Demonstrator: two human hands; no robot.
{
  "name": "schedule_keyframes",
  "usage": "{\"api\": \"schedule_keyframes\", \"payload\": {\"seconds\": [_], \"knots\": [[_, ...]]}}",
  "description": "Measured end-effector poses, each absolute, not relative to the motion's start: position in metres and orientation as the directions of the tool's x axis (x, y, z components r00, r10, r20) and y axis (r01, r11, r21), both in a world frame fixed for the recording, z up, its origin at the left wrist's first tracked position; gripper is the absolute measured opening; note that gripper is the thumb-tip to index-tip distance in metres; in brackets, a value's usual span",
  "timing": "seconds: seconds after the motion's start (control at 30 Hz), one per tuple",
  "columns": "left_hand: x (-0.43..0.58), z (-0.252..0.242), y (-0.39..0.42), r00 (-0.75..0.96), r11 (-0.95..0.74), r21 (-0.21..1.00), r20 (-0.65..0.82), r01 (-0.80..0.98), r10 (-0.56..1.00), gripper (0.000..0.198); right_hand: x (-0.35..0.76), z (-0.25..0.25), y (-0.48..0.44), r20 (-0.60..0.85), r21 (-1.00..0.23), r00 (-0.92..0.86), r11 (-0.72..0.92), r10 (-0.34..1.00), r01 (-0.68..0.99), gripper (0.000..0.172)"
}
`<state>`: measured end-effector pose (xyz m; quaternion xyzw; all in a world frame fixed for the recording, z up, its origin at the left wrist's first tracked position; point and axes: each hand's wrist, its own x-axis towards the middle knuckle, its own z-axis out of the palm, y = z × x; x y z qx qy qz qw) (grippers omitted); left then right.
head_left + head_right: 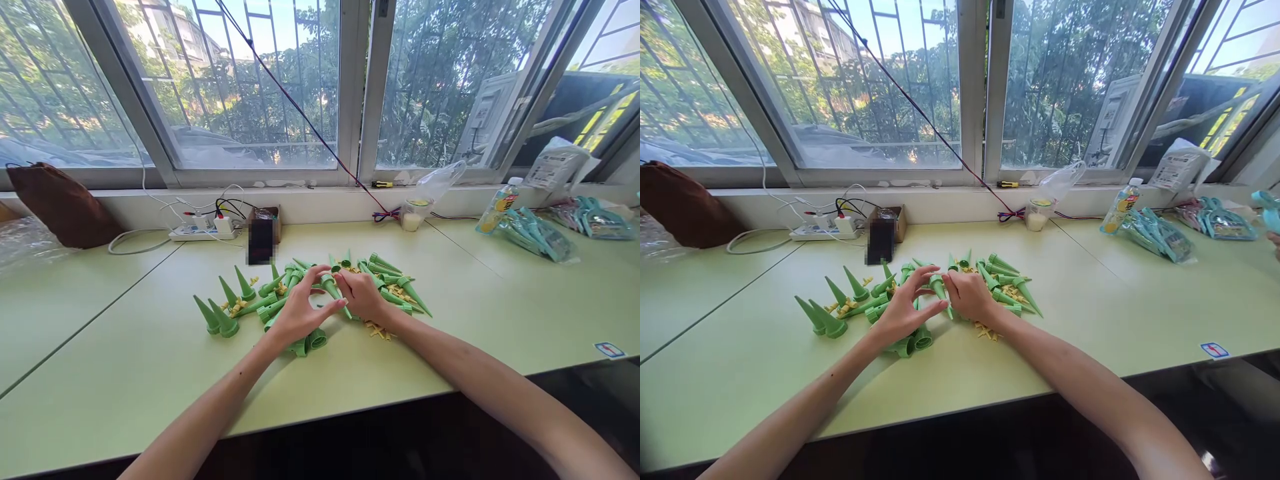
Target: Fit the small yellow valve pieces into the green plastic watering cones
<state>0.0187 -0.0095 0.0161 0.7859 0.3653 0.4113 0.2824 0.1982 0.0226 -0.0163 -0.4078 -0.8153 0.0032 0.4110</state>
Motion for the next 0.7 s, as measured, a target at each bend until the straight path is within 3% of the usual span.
{"api": "schedule_keyframes", "payload": {"seconds": [0.27, 0.7], "knots": [[0.019, 0.016, -0.009, 0.390, -0.630, 0.688, 0.502, 0.361, 0.772, 0.059, 0.197, -0.018, 0.023, 0.666, -0.326, -0.337, 0.666, 0.666, 0.671, 0.038], [0.016, 0.004, 0.001, 0.312, -0.569, 0.735, 0.479, 0.368, 0.821, 0.064, 0.197, -0.018, 0.024, 0.680, -0.327, -0.326, 0.669, 0.657, 0.667, 0.042]]}}
